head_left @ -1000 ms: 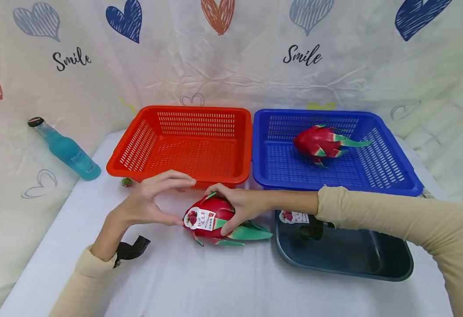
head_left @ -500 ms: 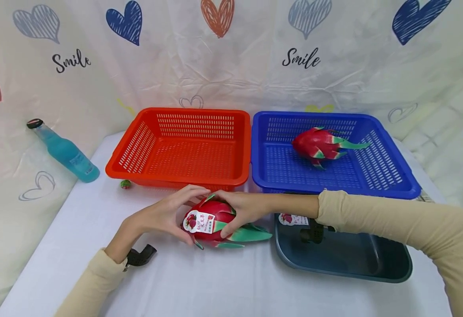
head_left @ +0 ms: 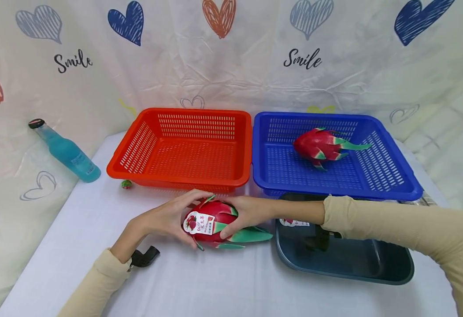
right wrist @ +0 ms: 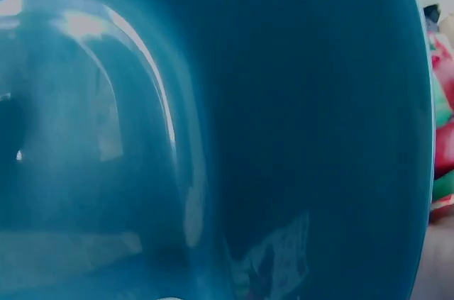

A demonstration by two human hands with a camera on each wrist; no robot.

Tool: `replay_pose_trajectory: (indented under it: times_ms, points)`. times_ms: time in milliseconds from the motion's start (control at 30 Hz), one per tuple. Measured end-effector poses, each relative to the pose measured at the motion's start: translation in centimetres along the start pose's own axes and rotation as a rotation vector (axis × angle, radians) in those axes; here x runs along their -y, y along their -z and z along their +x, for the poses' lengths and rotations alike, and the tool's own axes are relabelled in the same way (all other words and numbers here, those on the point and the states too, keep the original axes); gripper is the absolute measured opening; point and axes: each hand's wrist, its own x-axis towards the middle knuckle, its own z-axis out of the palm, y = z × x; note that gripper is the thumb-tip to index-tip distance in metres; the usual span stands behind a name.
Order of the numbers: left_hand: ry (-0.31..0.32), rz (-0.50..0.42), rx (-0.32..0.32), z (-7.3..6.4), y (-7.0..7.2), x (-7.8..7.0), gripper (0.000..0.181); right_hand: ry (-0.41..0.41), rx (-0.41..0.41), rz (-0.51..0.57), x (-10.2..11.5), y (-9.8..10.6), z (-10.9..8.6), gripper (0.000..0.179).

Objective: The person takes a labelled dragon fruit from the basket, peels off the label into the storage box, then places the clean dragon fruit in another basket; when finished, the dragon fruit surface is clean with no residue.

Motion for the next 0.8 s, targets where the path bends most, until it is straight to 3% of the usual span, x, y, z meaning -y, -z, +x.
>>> replay_pose_trajectory:
  times_ms: [233, 600, 800]
  points:
    - [-0.009, 0.1, -0.012, 0.2, -0.3, -0.2, 0.114, -0.072, -0.038, -0.012, 0.0, -0.2, -0.6, 0.067]
    - [-0.013, 0.07, -0.028, 0.5, -0.6, -0.2, 0.106, -0.052, -0.06, 0.008, 0.1, -0.3, -1.2, 0.062]
    - [-0.034, 0.087, -0.038, 0.7, -0.8, -0.1, 0.099, -0.04, -0.115, -0.104, 0.9, -0.5, -2.1, 0.052]
